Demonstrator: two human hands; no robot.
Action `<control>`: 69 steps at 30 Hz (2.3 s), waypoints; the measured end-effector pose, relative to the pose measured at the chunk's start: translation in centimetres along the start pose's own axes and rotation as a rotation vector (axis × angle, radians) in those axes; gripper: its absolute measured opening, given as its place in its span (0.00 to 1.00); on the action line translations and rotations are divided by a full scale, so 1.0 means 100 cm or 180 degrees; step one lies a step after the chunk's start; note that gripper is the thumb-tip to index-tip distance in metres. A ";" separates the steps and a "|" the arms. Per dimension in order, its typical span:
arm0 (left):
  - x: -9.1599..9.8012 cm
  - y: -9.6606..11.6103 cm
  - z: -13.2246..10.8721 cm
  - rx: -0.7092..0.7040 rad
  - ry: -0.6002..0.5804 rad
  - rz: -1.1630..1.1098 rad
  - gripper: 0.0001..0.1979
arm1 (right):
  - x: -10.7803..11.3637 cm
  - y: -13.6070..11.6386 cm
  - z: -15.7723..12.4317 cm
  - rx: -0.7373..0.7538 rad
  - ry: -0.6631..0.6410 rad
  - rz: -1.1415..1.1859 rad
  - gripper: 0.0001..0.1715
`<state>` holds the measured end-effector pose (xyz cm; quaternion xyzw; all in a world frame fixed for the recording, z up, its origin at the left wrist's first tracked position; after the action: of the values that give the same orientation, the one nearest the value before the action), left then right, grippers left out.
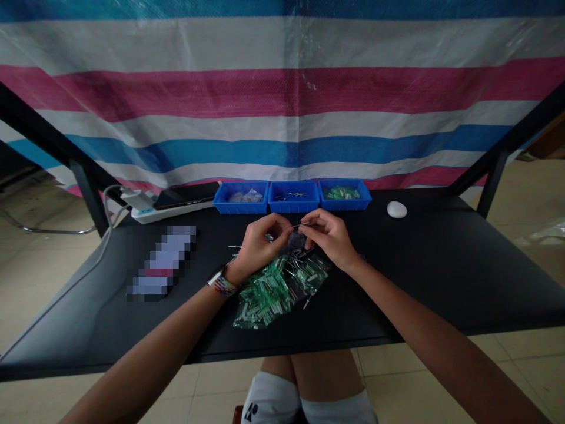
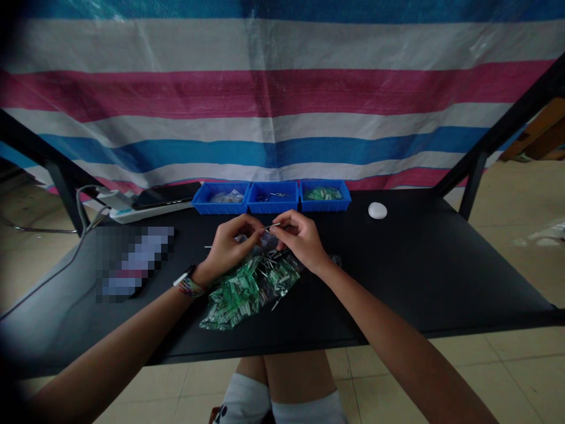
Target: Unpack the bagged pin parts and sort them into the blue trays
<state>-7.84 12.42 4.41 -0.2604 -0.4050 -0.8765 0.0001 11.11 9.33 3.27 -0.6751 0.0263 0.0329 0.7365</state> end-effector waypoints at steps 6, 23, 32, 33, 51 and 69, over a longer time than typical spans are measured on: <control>0.003 0.000 0.001 0.0065 0.0059 -0.0014 0.08 | 0.004 0.004 0.002 -0.0232 -0.0154 0.0029 0.25; 0.010 -0.004 0.008 0.0861 -0.0366 -0.1610 0.15 | 0.003 -0.003 -0.004 0.0151 -0.0053 -0.0293 0.15; 0.012 -0.006 0.010 0.0784 -0.0344 -0.1469 0.16 | 0.000 -0.006 -0.008 0.0248 -0.0024 -0.0401 0.13; 0.013 -0.005 0.011 0.0760 -0.0318 -0.1448 0.16 | 0.000 -0.006 -0.007 0.0219 -0.0022 -0.0370 0.14; 0.010 -0.002 0.010 0.0692 -0.0135 -0.1702 0.12 | 0.000 -0.007 -0.009 0.0377 0.0072 -0.0279 0.14; 0.015 0.001 0.012 0.0739 -0.0125 -0.1483 0.14 | 0.001 -0.006 -0.008 0.0522 0.0228 -0.0475 0.13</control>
<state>-8.55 13.54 5.76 -0.1753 -0.5518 -0.7953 -0.1797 11.30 8.45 3.77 -0.6135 0.0048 -0.0483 0.7882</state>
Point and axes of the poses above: each hand's wrist, its own z-axis towards the middle knuckle, its own x-axis out of the back of the hand, y = z × x, the point moved 3 cm from there along z, towards the middle knuckle, and after that the axes turned 6 degrees about -x, right-handed, at the moved point
